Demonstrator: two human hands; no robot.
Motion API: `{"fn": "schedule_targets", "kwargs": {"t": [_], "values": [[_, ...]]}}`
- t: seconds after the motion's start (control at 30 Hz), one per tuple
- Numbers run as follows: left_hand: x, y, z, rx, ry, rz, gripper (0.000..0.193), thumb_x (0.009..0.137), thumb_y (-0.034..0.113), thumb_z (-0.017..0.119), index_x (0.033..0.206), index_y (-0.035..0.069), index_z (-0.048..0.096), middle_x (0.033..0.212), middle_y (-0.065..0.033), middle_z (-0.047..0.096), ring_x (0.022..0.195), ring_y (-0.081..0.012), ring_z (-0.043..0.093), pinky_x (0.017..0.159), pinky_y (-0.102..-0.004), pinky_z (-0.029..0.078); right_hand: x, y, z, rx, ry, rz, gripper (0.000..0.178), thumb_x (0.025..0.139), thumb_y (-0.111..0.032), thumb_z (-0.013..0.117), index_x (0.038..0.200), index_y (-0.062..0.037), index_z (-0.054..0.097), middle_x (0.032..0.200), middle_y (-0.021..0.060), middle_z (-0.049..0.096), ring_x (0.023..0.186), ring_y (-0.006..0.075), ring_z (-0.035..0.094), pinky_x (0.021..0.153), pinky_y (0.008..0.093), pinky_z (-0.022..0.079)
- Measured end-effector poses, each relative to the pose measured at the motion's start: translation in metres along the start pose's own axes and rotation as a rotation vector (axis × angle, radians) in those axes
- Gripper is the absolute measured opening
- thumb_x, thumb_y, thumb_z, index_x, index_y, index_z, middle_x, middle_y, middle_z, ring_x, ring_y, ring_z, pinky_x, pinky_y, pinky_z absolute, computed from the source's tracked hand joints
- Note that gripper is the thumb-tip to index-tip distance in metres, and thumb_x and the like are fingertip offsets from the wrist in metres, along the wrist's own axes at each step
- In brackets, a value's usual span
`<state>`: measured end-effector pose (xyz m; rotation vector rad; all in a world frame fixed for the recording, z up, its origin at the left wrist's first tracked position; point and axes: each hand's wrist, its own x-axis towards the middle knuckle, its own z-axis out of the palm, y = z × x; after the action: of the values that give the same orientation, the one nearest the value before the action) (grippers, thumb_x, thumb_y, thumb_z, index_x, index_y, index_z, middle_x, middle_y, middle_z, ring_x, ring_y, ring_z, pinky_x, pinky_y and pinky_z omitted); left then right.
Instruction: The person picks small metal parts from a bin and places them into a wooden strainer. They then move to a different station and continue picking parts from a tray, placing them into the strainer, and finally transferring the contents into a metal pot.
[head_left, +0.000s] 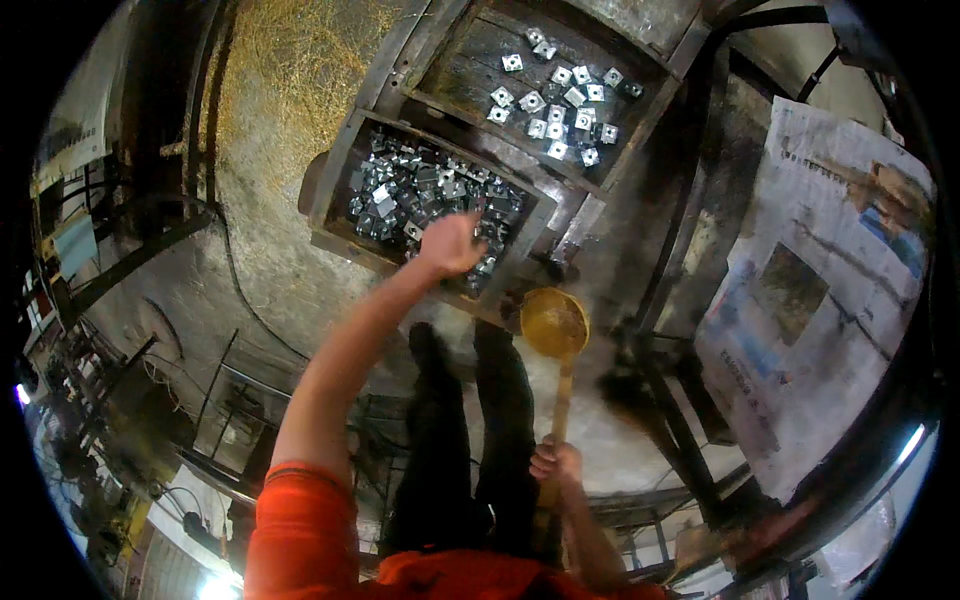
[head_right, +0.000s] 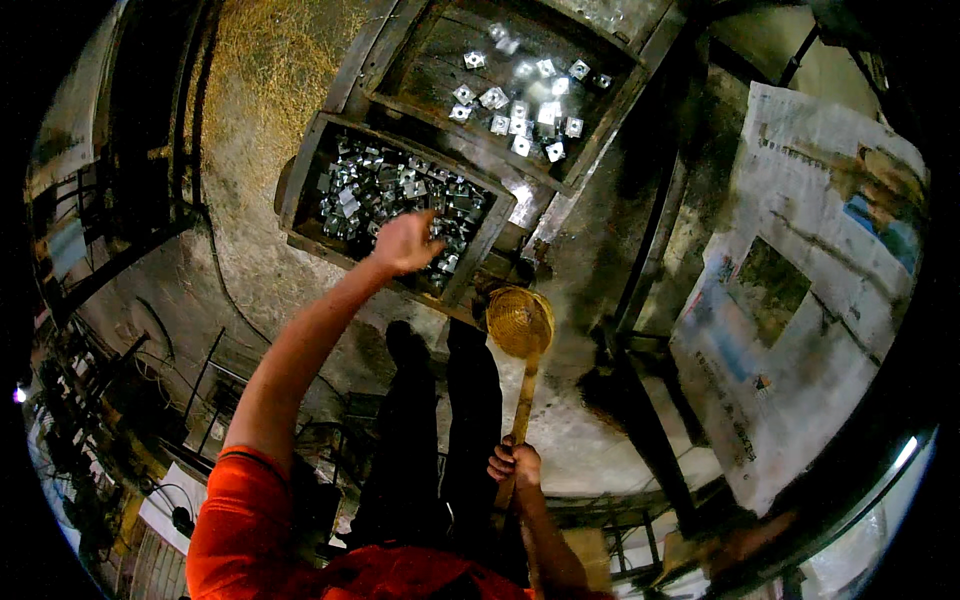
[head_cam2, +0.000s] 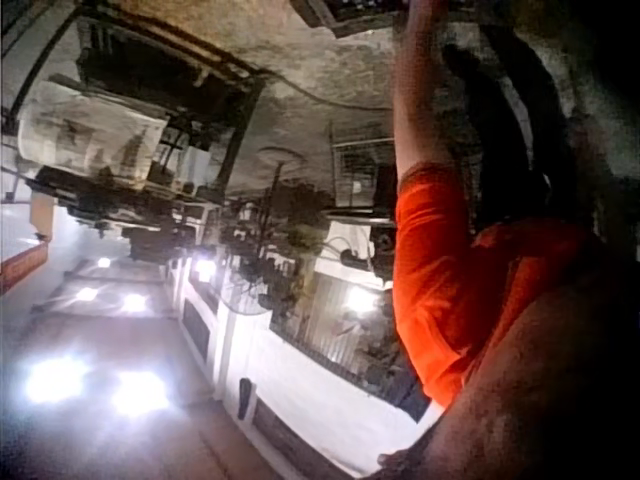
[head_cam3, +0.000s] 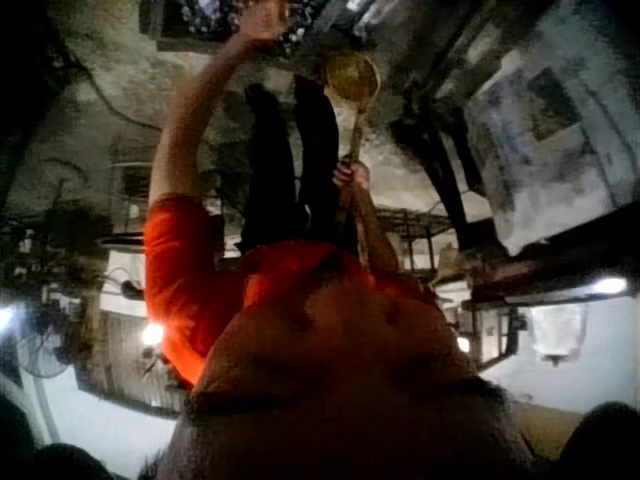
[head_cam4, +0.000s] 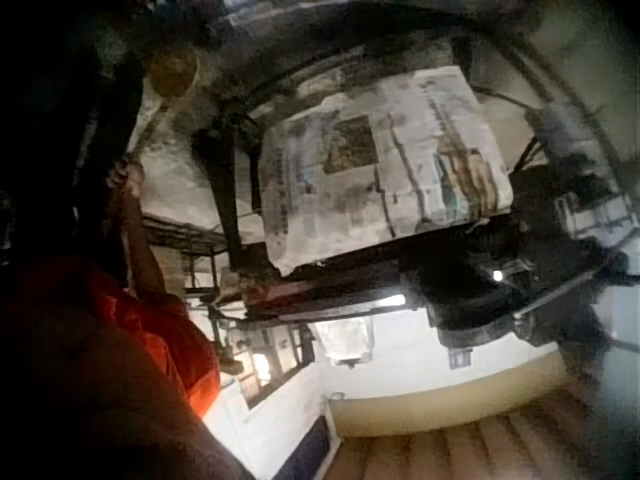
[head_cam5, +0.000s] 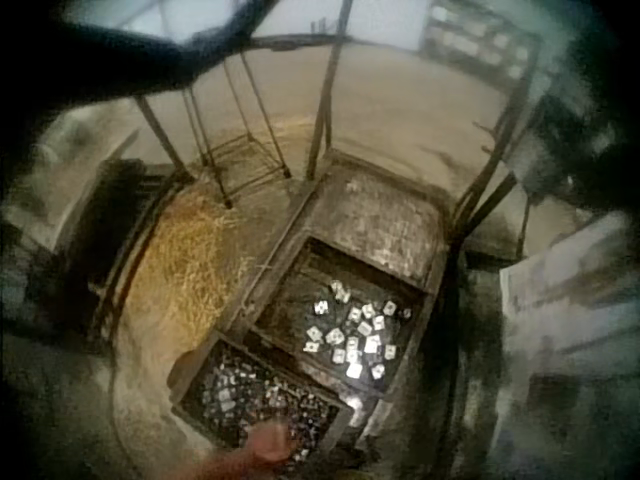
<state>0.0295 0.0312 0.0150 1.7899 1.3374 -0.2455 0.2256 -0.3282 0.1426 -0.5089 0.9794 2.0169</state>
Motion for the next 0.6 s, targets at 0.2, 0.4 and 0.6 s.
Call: {"fn": "schedule_targets", "kwargs": {"t": [0.2, 0.4, 0.6], "values": [[-0.014, -0.001, 0.038, 0.138, 0.028, -0.016, 0.04, 0.069, 0.018, 0.056, 0.105, 0.002, 0.047, 0.086, -0.0153, 0.058, 0.074, -0.0332, 0.06, 0.064, -0.0443, 0.048, 0.008, 0.005, 0.001, 0.277, -0.235, 0.019, 0.022, 0.085, -0.01, 0.04, 0.102, -0.0061, 0.053, 0.073, 0.0029, 0.045, 0.056, 0.0147, 0.035, 0.056, 0.0325, 0.034], [-0.018, -0.008, 0.045, 0.071, 0.033, -0.057, 0.038, 0.063, 0.012, 0.059, 0.099, 0.005, 0.047, 0.084, -0.0144, 0.059, 0.073, -0.0326, 0.06, 0.063, -0.0421, 0.048, 0.011, 0.006, -0.006, 0.166, -0.244, -0.005, 0.023, 0.084, -0.012, 0.043, 0.104, -0.0058, 0.052, 0.071, 0.0027, 0.043, 0.058, 0.0153, 0.037, 0.055, 0.0322, 0.035], [-0.02, -0.007, 0.044, 0.047, 0.034, -0.085, 0.04, 0.064, 0.013, 0.06, 0.101, 0.007, 0.047, 0.086, -0.0143, 0.06, 0.076, -0.0318, 0.06, 0.064, -0.0422, 0.048, 0.016, 0.016, -0.004, 0.254, -0.209, -0.002, 0.02, 0.085, -0.012, 0.041, 0.101, -0.0073, 0.052, 0.071, 0.0029, 0.043, 0.06, 0.0164, 0.041, 0.054, 0.0317, 0.035]]}}
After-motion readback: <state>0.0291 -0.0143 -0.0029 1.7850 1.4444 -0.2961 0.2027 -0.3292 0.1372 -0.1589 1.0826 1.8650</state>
